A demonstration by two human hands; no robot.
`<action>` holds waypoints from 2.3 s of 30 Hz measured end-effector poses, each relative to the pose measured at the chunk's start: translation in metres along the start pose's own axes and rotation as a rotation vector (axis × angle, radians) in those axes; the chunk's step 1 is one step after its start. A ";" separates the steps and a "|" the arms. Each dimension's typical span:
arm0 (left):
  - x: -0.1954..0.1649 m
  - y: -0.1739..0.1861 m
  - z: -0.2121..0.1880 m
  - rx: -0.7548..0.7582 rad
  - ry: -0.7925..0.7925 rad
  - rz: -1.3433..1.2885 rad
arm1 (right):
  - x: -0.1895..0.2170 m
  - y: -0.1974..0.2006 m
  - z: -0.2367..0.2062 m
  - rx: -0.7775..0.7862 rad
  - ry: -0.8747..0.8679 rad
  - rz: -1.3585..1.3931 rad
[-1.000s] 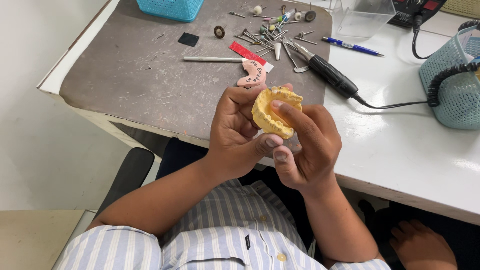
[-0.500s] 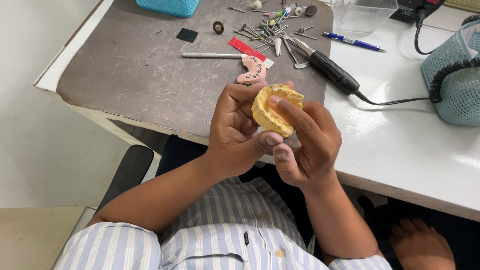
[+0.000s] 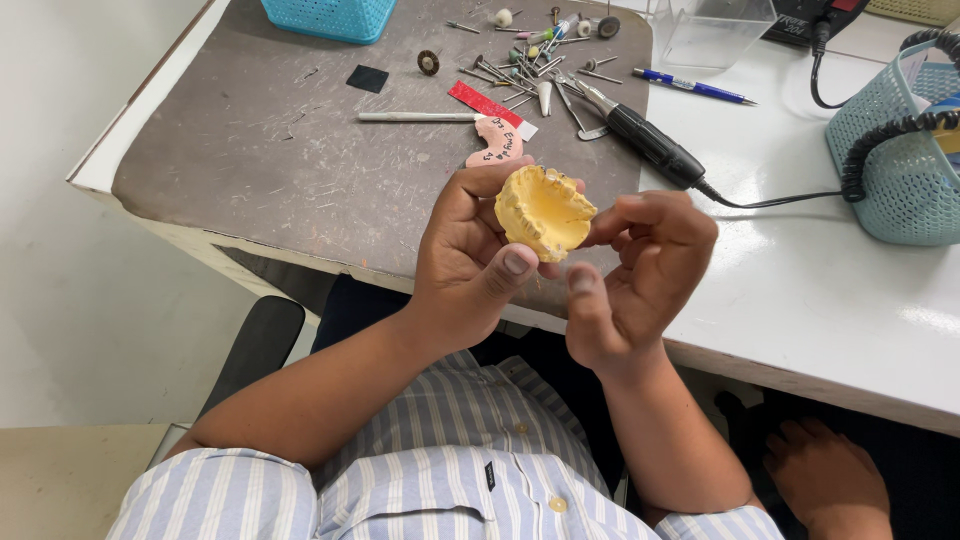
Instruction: The person uses a rotary handpiece to grind and smooth a small pink dental prosthesis. They repeatedly test the fit of the prosthesis into a yellow dental cast, adjusting the prosthesis by hand and with the tool between checks.
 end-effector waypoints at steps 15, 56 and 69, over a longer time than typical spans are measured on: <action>0.001 0.000 0.001 -0.025 -0.060 0.096 | 0.021 -0.006 0.018 0.165 0.160 -0.479; -0.005 0.004 0.007 0.003 0.042 -0.063 | 0.017 -0.009 0.011 0.126 0.226 -0.489; -0.003 0.004 0.002 0.024 0.041 -0.005 | 0.014 -0.007 0.004 0.121 0.262 -0.424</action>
Point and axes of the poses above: each hand's wrist, its own z-axis towards the middle knuckle, its own y-axis out of the back of the hand, x = y × z, the point moved 3 cm from there along z, towards the middle knuckle, and after that the axes turned 9 degrees about y, right-handed, at the moved point
